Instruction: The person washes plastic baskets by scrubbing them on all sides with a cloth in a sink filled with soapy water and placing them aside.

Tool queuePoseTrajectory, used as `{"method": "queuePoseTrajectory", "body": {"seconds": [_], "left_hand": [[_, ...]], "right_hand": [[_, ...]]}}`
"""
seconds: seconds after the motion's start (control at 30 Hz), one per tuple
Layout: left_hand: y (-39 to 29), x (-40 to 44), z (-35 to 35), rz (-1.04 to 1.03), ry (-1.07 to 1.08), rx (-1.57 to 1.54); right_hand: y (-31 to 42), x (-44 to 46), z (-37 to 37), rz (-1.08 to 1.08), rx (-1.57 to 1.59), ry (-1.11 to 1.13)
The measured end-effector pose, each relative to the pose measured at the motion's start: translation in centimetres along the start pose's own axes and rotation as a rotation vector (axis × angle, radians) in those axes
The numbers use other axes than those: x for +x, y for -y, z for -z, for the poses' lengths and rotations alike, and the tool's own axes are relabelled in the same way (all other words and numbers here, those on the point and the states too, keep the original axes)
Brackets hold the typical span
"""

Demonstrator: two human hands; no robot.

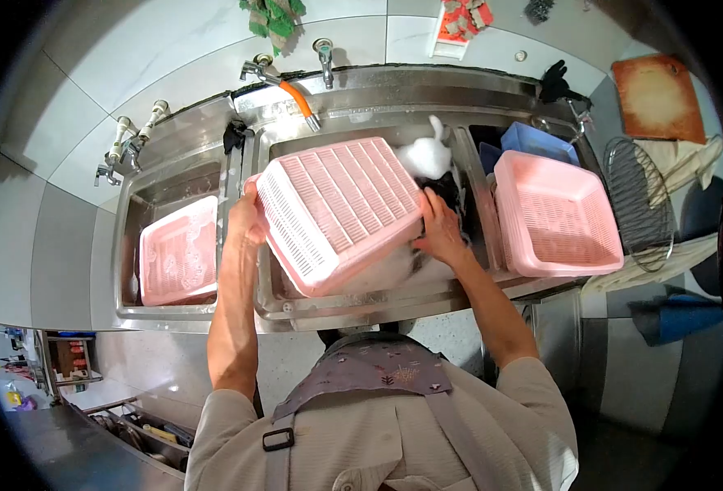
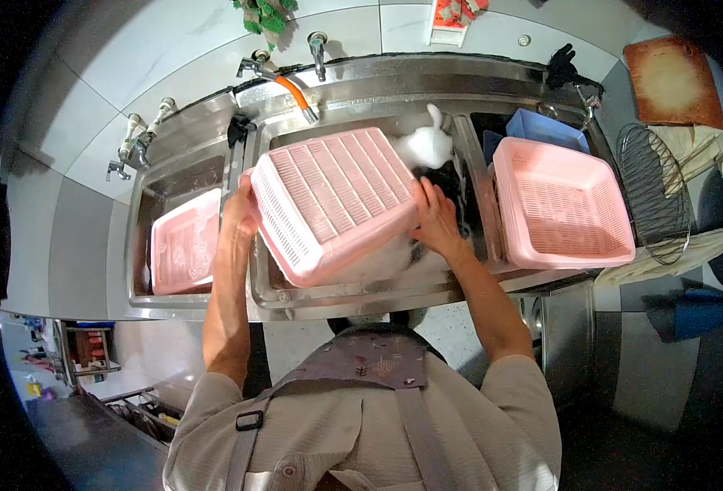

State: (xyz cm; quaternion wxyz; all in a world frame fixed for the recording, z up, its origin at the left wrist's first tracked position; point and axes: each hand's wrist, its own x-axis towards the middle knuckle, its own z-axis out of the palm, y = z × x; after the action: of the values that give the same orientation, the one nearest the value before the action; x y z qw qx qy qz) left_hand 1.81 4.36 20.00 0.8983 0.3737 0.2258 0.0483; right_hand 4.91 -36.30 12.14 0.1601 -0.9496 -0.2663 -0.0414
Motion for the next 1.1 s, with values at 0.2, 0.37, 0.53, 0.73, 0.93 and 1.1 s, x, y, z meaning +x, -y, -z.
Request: {"method": "queuePoseTrajectory", "body": {"seconds": [0.2,0.37,0.53,0.73,0.93,1.1], "left_hand": [[-0.8,2.4,3.6,0.106,-0.09,-0.066],[-1.6,3.7,3.5,0.135,-0.05,-0.105],[-1.3,4.2,3.6,0.188,-0.082,-0.209],[-2.1,5.4,3.7,0.086,-0.133,-0.045],[-3.4,1.9,-1.4,0.033,-0.182,0.218],[-5.2,-1.1,-2.4,0.089,0.041,0.717]], "right_hand": [[0.6,2.7,1.9,0.222,0.369,-0.372],[-3.2,4.2,-1.0,-0.283,1.356,-0.438],[-3.1,5.1,1.6,-0.35,1.609,-0.33],[-0.7,5.3,6.6,-0.353,1.474,0.08],[-2.1,6.8,8.6,-0.23,1.199,-0.025],[-4.2,10.1,8.7,-0.271,1.193,0.099]]}}
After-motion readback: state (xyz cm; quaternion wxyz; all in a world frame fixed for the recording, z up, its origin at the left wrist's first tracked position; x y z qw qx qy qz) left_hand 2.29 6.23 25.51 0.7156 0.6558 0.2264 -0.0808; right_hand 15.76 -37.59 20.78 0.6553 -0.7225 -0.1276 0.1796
